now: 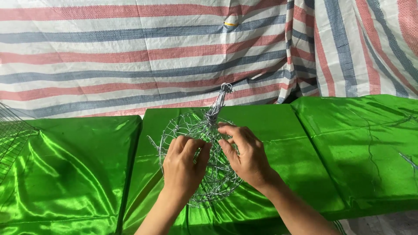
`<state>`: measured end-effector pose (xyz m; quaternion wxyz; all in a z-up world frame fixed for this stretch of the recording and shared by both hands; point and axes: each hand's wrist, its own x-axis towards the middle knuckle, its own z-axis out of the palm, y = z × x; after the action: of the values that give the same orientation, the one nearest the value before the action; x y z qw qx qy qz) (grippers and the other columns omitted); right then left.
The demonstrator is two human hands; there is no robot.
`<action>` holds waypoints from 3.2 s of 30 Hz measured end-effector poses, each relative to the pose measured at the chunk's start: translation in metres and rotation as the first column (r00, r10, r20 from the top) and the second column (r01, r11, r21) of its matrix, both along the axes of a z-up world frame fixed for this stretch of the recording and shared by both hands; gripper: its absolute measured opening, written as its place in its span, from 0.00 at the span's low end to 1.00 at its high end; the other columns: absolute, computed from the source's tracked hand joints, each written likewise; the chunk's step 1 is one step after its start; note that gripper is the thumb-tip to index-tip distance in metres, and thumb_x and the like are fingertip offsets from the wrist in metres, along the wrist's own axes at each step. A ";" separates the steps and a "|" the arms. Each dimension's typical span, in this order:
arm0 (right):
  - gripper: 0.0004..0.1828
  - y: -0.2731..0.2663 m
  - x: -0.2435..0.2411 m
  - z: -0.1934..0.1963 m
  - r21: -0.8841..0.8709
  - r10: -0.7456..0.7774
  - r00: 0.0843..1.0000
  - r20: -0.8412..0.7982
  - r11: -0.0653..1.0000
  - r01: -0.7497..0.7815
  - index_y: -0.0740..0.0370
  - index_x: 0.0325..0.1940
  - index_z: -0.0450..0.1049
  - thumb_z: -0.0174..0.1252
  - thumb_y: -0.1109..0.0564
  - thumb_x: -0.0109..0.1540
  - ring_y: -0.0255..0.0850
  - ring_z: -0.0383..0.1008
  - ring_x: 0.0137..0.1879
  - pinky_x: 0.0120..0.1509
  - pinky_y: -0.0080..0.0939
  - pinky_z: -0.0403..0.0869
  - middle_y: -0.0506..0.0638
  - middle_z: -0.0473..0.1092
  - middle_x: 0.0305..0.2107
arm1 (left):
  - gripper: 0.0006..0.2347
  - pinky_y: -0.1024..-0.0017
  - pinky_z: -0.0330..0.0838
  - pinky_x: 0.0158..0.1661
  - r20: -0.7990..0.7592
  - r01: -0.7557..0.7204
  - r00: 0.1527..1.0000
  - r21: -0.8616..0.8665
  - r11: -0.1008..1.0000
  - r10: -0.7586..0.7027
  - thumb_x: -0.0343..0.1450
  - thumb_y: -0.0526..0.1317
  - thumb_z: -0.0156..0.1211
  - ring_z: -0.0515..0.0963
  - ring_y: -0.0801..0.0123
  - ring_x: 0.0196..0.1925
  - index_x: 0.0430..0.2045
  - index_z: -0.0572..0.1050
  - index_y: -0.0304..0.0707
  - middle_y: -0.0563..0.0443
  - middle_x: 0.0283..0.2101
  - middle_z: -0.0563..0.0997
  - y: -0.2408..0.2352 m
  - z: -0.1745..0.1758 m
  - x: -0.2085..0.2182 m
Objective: Forming a wire mesh base by hand and using pliers to bend and shape the material.
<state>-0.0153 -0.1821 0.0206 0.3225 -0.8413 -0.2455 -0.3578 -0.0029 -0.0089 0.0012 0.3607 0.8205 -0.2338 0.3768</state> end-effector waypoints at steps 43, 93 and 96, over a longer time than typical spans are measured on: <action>0.17 -0.010 -0.003 0.037 -0.095 -0.023 0.982 -0.186 0.995 0.005 0.67 0.47 0.77 0.63 0.70 0.53 0.36 0.77 0.26 0.27 0.36 0.75 0.53 0.81 0.37 | 0.14 0.68 0.67 0.36 0.169 -0.126 0.982 0.268 0.955 0.082 0.69 0.36 0.63 0.69 0.63 0.37 0.49 0.80 0.43 0.44 0.44 0.71 -0.027 0.015 0.002; 0.05 -0.004 0.004 0.019 0.243 0.143 0.941 -0.308 0.968 -0.067 0.68 0.35 0.78 0.66 0.64 0.57 0.34 0.79 0.38 0.38 0.30 0.81 0.51 0.75 0.47 | 0.25 0.52 0.66 0.66 0.083 0.238 0.969 -0.036 0.971 -0.235 0.67 0.38 0.67 0.70 0.45 0.67 0.57 0.65 0.30 0.33 0.65 0.69 0.000 -0.007 0.002; 0.03 -0.008 0.015 0.007 0.237 0.122 0.954 -0.274 0.970 -0.056 0.66 0.31 0.77 0.65 0.64 0.58 0.33 0.74 0.34 0.36 0.27 0.82 0.52 0.74 0.45 | 0.30 0.49 0.64 0.69 0.078 0.221 0.973 -0.057 0.974 -0.217 0.73 0.49 0.58 0.69 0.48 0.69 0.65 0.56 0.31 0.34 0.67 0.67 0.013 -0.026 0.002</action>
<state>-0.0002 -0.1901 0.0273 0.4642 -0.8300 -0.1915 -0.2428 -0.0012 0.0041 -0.0245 0.4183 0.7635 -0.3230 0.3712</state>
